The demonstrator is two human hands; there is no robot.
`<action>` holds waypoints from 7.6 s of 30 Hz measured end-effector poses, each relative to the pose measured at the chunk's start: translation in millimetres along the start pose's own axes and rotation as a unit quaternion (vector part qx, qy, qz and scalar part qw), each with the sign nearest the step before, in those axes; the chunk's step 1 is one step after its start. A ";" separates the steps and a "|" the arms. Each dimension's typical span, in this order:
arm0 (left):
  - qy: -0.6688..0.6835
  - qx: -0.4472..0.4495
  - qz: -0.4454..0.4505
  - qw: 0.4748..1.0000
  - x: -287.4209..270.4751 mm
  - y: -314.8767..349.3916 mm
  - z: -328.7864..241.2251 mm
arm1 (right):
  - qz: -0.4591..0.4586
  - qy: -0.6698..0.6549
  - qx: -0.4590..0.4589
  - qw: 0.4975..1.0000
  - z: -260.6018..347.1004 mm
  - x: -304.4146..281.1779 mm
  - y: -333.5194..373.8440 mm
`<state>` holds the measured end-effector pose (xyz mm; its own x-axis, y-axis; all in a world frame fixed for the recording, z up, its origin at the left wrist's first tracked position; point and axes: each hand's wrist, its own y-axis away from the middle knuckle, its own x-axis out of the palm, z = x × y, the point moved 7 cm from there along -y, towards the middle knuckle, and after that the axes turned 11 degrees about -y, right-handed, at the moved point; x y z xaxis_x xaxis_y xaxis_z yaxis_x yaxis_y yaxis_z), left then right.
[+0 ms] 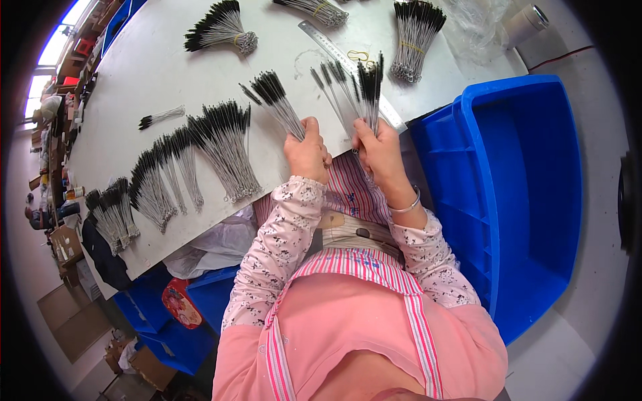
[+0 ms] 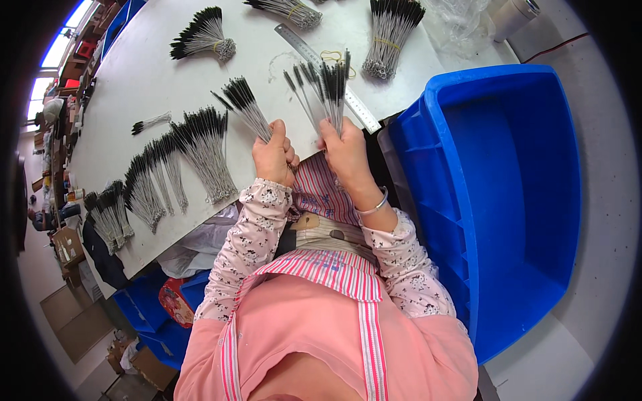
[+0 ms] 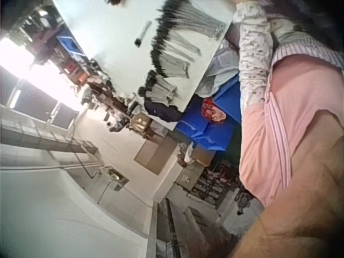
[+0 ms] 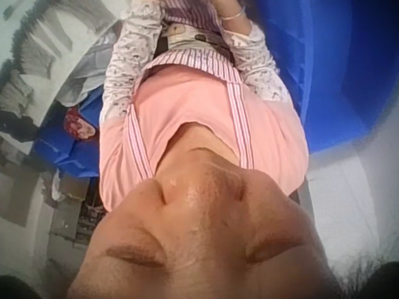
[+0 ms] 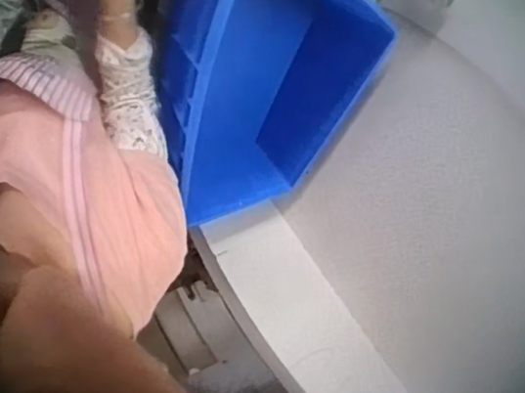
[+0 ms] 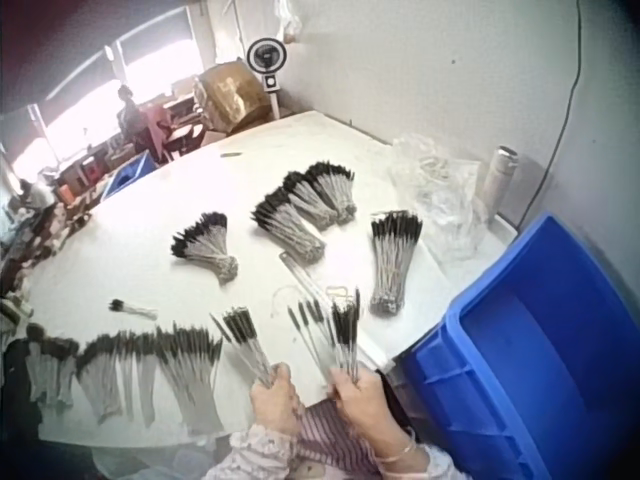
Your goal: The person sorts bundles of thin wire brushes with black bristles on a white table. They pick up bundles, separate individual brushes, and arrange them into neat piles. The person handles the brushes by hand, organizing them into groups of similar size.
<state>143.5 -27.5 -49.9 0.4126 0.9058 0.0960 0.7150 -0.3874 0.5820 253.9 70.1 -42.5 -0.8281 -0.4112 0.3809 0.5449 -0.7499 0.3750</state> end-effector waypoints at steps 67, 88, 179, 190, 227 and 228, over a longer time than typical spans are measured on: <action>0.003 -0.152 0.245 0.958 -76.3 55.0 60.6 | 0.065 0.013 0.158 0.985 -63.6 58.0 42.4; 0.091 -0.170 0.215 0.957 -67.8 55.6 66.1 | 0.011 0.018 0.169 0.985 -63.3 49.3 41.0; 0.150 -0.174 0.202 0.952 -48.4 75.9 33.4 | -0.010 -0.080 0.159 0.984 -46.7 23.1 33.9; 0.153 -0.193 0.249 0.936 -44.5 83.3 29.1 | 0.025 -0.131 0.201 0.970 -55.0 33.1 30.6; 0.093 -0.143 0.183 0.968 -79.0 71.9 69.3 | 0.035 -0.026 0.163 0.986 -73.1 39.7 40.2; 0.091 -0.142 0.181 0.969 -79.1 71.2 70.2 | 0.037 -0.029 0.167 0.985 -74.8 41.0 40.9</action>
<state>201.3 -138.8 -72.8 0.4828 0.7446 0.4609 0.3469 -0.6459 0.6801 232.4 -16.2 -74.7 -0.7812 -0.4198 0.4621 0.6240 -0.5023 0.5986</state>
